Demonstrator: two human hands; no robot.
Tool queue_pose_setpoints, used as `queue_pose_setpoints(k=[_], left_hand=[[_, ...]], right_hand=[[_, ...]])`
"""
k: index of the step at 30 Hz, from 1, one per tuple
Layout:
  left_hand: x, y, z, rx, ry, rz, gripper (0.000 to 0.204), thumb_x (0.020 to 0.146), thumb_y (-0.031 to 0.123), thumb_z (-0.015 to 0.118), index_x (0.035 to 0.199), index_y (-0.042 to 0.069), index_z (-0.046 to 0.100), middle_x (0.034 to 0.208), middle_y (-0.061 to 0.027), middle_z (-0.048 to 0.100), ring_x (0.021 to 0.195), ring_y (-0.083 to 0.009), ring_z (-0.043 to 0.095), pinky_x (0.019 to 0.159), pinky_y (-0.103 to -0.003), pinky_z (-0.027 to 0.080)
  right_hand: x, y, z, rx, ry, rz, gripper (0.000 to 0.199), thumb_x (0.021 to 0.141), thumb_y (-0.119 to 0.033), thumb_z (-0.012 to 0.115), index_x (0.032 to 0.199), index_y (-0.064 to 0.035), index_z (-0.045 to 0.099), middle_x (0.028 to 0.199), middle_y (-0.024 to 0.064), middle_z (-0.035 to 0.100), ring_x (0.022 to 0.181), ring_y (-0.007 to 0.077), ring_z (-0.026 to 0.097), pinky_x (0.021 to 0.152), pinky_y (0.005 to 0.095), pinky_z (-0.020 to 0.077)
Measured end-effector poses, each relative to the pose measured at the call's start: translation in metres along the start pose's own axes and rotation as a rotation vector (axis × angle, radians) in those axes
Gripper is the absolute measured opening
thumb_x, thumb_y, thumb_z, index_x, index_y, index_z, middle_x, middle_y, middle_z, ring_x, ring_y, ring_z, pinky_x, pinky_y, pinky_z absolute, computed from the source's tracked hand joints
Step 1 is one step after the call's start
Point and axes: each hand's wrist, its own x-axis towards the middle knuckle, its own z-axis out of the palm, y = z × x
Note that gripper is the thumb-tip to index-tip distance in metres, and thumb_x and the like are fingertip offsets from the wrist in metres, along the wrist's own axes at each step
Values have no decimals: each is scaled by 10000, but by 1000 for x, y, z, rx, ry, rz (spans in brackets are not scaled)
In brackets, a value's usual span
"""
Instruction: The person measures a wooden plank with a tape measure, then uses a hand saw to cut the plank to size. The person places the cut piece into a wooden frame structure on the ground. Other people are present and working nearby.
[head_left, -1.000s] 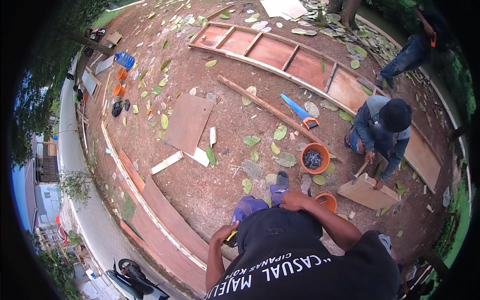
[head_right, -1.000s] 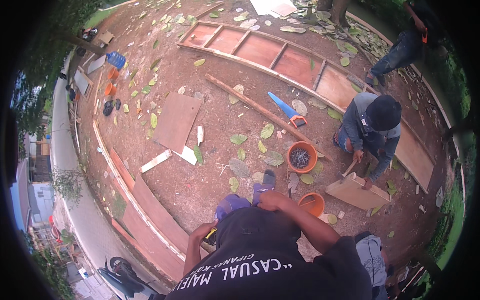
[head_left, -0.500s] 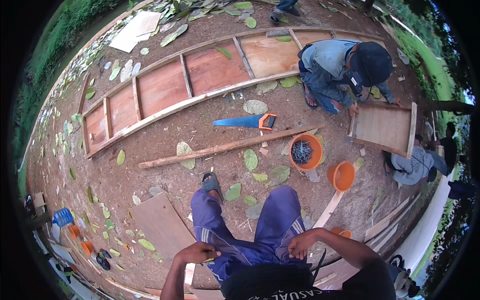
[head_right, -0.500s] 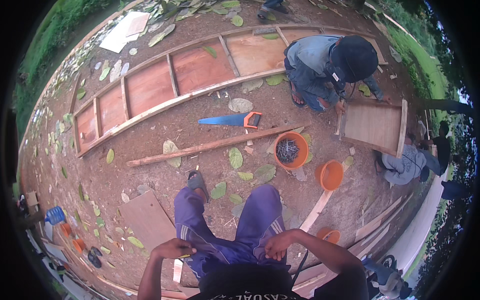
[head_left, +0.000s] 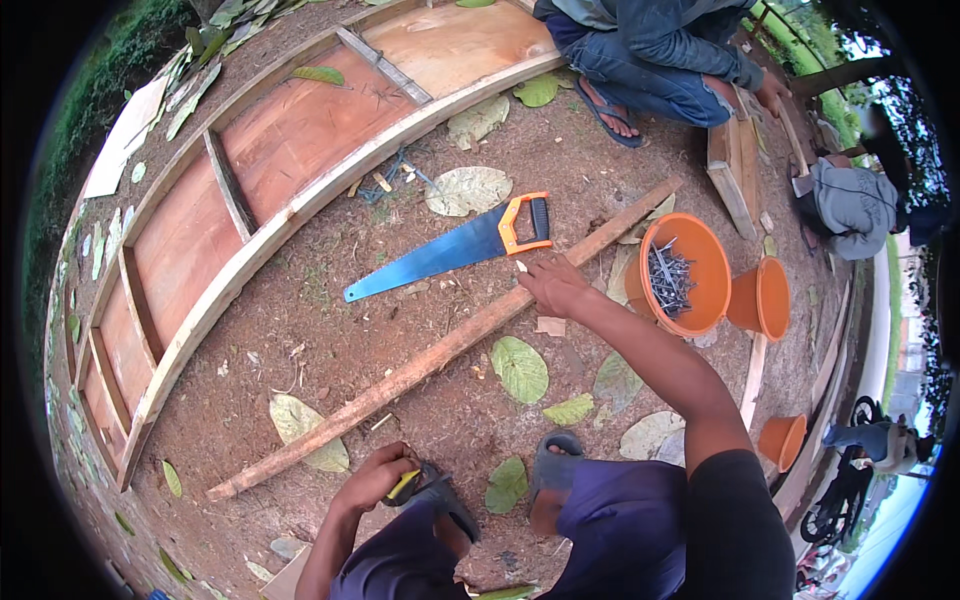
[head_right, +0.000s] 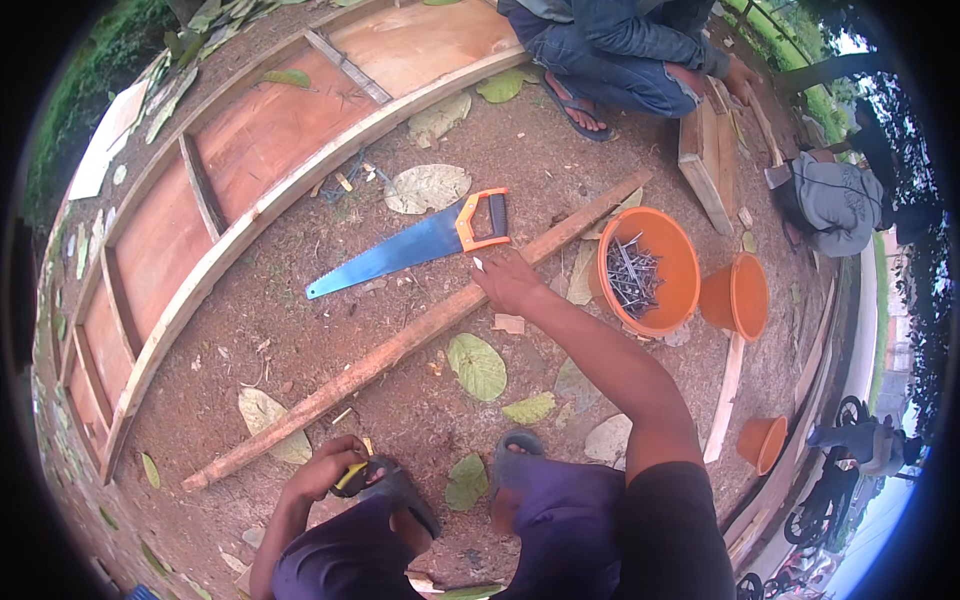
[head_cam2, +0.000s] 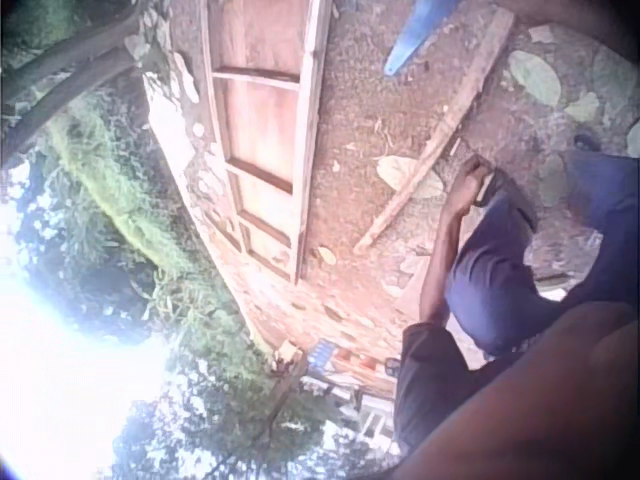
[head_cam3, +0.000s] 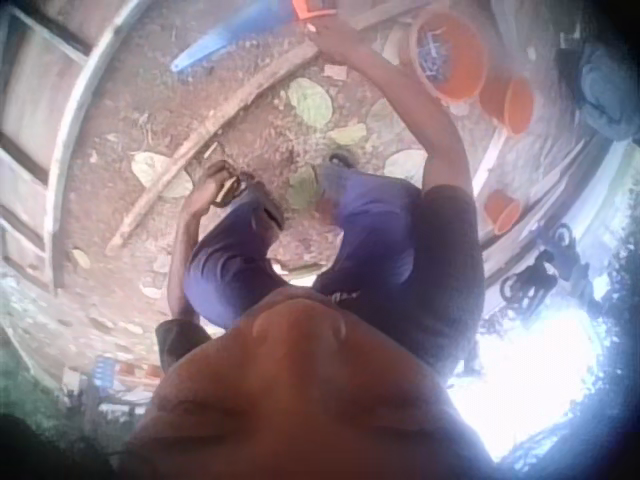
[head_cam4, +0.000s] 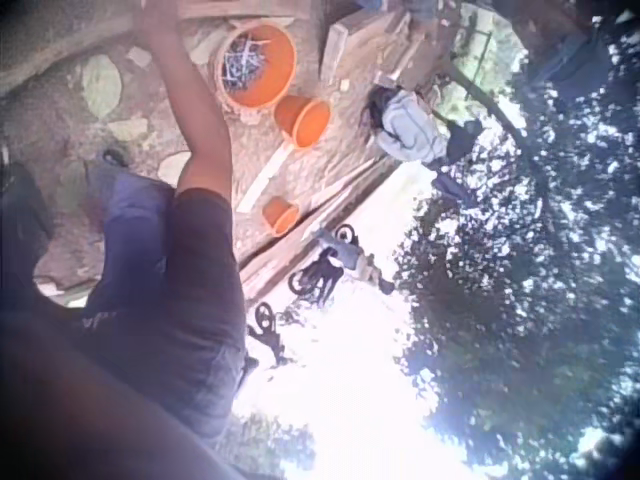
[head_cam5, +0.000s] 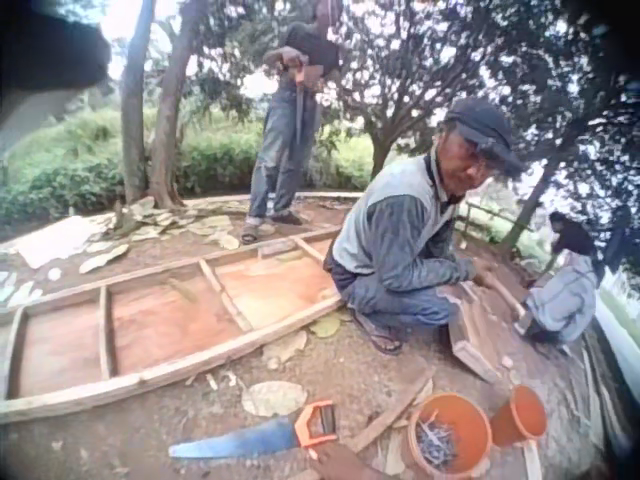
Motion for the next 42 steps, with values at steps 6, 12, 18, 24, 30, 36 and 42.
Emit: queue_pose_setpoints(k=[6, 12, 18, 24, 30, 36, 42], left_hand=[[75, -90, 36, 181, -235, 190, 343, 946, 306, 604, 1128, 24, 676, 1094, -121, 662, 1104, -221, 583, 984, -343, 443], [39, -75, 33, -51, 29, 244, 285, 968, 278, 585, 1082, 36, 682, 1019, -65, 665, 989, -170, 591, 883, -322, 472], [-5, -141, 43, -510, 535, 376, 249, 970, 231, 599, 1077, 28, 695, 979, -40, 685, 919, -165, 624, 809, -336, 495], [-1, -208, 84, -348, 809, 572, 244, 958, 254, 662, 1065, 40, 713, 935, -22, 691, 897, -126, 624, 801, -335, 510], [-124, -130, 28, -415, 858, 539, 191, 951, 211, 660, 996, 30, 697, 872, 12, 650, 844, -72, 582, 759, -279, 483], [-108, -129, -95, -35, 890, 651, 224, 939, 213, 636, 978, -1, 688, 853, -28, 684, 823, -109, 619, 749, -273, 488], [-119, -145, -170, -605, 449, 632, 162, 953, 157, 628, 997, 6, 666, 880, -82, 706, 790, -142, 650, 737, -308, 529]], right_hand=[[22, 17, -5, -81, 116, -248, 452, 791, -388, 803, 1031, -67, 595, 1029, 95, 650, 1042, 288, 617, 974, 464, 481], [36, -98, -42, -61, 243, -611, 490, 782, -442, 808, 1024, -65, 608, 1014, 84, 655, 1014, 277, 618, 881, 433, 475], [84, -218, -42, -73, 280, -770, 502, 821, -469, 780, 1026, -36, 631, 966, 151, 680, 963, 341, 665, 899, 486, 504], [59, -252, -66, 80, 124, -683, 532, 886, -464, 740, 1065, 23, 623, 1024, 245, 705, 937, 432, 699, 831, 565, 559], [37, -250, -75, 126, 220, -718, 535, 896, -473, 729, 1093, 15, 633, 986, 234, 698, 903, 415, 702, 767, 543, 564], [88, -298, -137, 133, 496, -755, 507, 889, -457, 750, 1087, -3, 645, 899, 176, 668, 808, 346, 677, 721, 485, 554], [236, -415, -223, -126, 832, -815, 308, 880, -349, 704, 887, -63, 589, 813, 81, 587, 778, 230, 603, 672, 369, 512]])
